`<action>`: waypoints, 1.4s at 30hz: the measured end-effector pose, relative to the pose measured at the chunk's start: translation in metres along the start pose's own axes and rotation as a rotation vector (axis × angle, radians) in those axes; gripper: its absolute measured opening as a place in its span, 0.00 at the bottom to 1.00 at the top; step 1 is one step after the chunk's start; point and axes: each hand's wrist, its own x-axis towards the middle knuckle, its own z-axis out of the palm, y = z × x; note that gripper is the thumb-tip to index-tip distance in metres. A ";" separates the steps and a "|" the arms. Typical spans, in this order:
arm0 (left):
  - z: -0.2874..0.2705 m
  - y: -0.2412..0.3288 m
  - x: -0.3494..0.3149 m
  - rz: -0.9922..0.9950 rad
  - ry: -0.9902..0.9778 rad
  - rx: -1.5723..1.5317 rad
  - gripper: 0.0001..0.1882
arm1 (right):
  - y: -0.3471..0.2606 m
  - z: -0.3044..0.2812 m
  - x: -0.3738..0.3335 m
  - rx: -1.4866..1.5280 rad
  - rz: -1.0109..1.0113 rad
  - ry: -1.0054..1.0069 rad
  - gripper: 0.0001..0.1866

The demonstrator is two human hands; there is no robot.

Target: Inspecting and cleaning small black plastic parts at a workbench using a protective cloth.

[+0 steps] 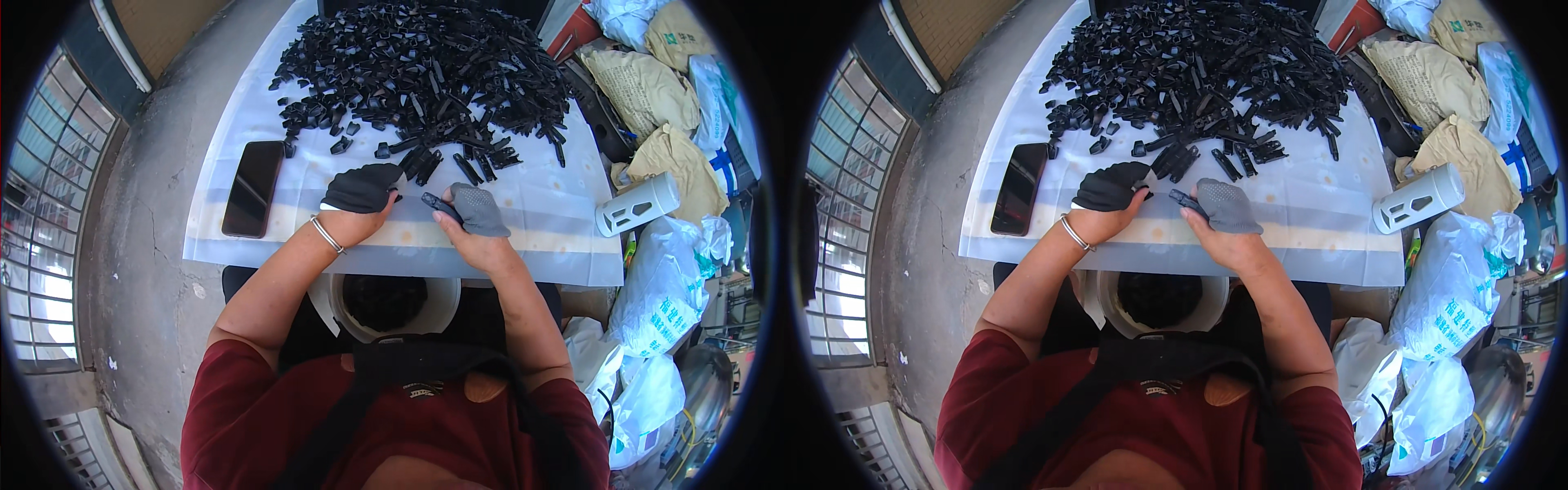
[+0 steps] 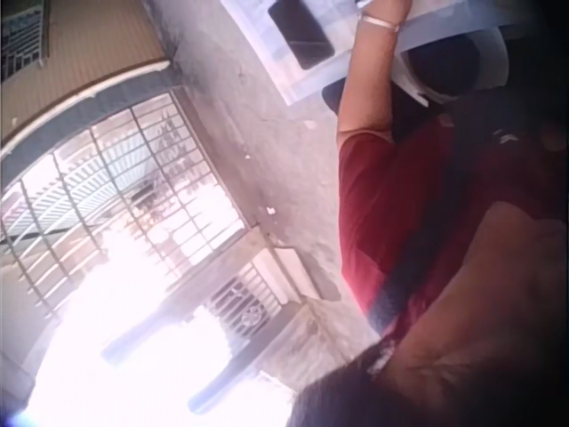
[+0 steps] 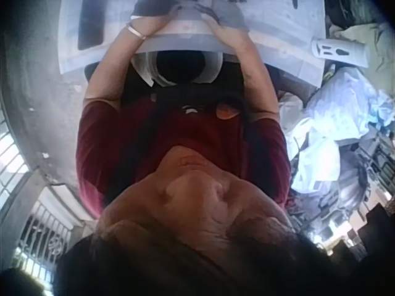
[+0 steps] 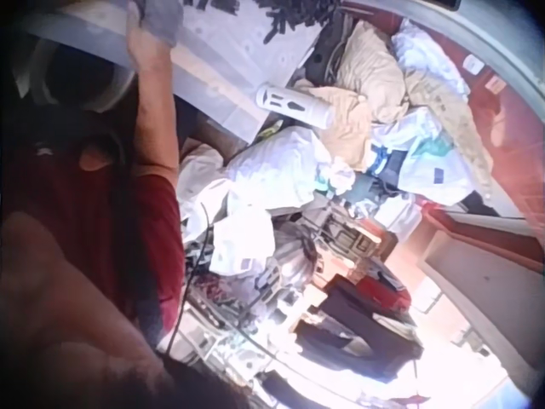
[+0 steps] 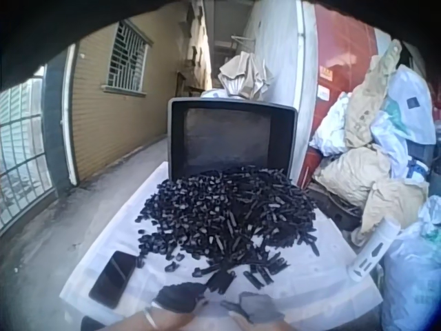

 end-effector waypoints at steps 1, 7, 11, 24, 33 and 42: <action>-0.004 0.004 0.002 -0.049 -0.016 -0.111 0.11 | -0.001 -0.002 -0.001 -0.002 0.001 0.002 0.11; -0.012 0.019 0.002 -0.150 -0.095 -0.377 0.17 | -0.005 -0.003 -0.008 0.097 0.142 -0.076 0.12; -0.014 0.023 0.003 -0.140 -0.145 -0.416 0.18 | -0.022 -0.006 -0.006 0.075 -0.052 0.014 0.12; 0.000 0.030 -0.008 -0.436 -0.139 -1.095 0.20 | -0.036 0.011 0.001 -0.093 -0.241 0.119 0.13; -0.027 0.024 0.002 -0.417 -0.294 -0.929 0.24 | -0.028 -0.015 -0.010 -0.306 -0.187 0.001 0.12; -0.020 0.033 0.001 -0.219 -0.187 -0.681 0.20 | -0.035 -0.013 -0.006 -0.458 -0.376 -0.039 0.05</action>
